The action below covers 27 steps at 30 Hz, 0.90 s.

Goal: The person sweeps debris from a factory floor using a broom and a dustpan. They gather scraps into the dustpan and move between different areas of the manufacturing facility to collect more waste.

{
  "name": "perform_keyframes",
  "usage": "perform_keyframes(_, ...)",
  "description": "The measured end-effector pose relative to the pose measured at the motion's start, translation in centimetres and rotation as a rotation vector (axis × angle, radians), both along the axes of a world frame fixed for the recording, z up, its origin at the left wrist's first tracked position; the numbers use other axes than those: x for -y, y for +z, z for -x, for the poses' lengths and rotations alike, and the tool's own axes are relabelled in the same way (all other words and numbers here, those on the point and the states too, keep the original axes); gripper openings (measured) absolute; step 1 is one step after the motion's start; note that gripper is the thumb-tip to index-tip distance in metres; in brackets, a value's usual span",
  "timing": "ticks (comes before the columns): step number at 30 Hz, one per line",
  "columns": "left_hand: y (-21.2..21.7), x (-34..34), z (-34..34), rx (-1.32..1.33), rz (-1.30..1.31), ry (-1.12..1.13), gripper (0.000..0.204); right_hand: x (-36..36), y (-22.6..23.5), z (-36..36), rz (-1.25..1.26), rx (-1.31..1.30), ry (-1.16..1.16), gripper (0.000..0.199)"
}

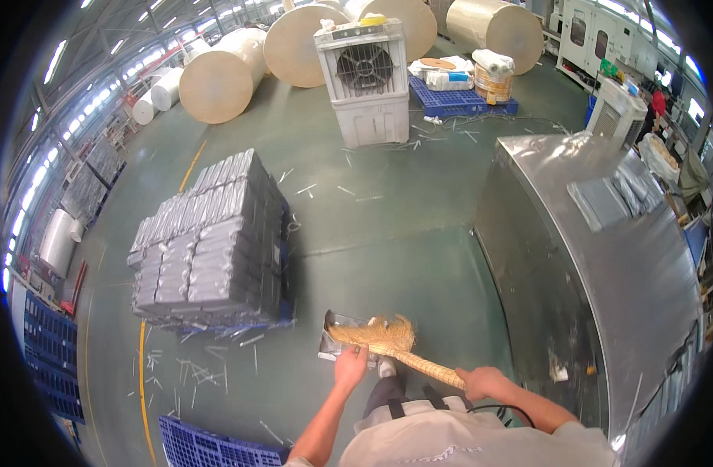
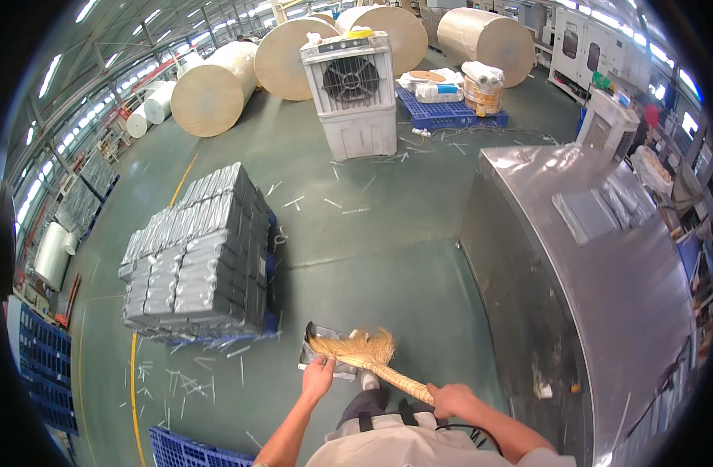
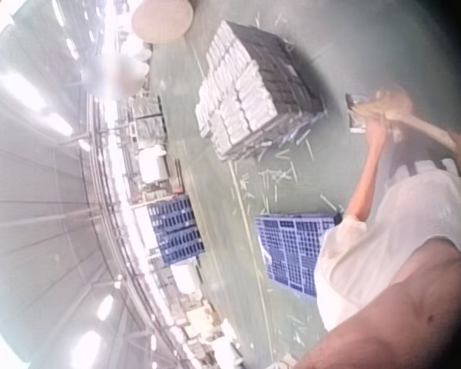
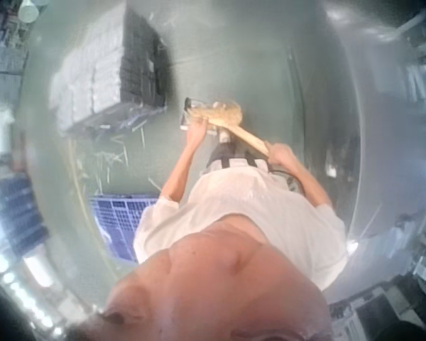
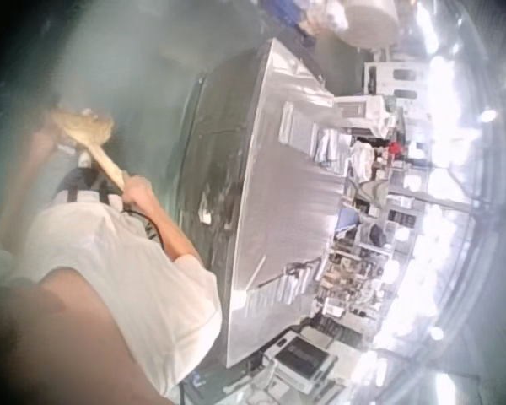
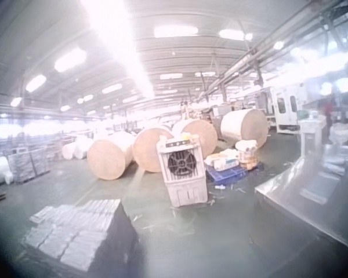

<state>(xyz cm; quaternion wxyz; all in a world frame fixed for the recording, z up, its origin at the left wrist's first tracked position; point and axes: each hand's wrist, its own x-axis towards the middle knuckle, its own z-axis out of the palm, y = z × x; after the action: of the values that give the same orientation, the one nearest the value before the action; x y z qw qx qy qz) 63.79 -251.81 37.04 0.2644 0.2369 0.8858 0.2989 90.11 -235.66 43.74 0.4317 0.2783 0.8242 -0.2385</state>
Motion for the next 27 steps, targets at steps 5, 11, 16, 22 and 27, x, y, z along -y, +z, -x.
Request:
perform_keyframes(5,3.0,-18.3,10.7,0.081,0.097,-0.248,0.053,-12.9,1.6,7.3,0.009,0.024,-0.152,0.072)
perform_keyframes(11,1.0,-41.1,20.3,-0.011,0.017,-0.367,0.052,-31.8,0.5,16.1,-0.022,-0.053,-0.294,0.067)
perform_keyframes(16,2.2,-58.6,28.2,-0.028,-0.039,-0.322,0.048,-49.2,0.5,23.5,-0.074,-0.105,-0.294,0.066)
perform_keyframes(22,3.0,-81.2,34.9,-0.032,-0.065,-0.387,0.048,-71.8,3.3,30.3,-0.061,-0.019,-0.31,0.067)
perform_keyframes(27,2.0,-101.6,37.7,-0.029,-0.007,-0.513,0.048,-88.4,-0.7,32.5,-0.079,-0.102,-0.433,0.055)
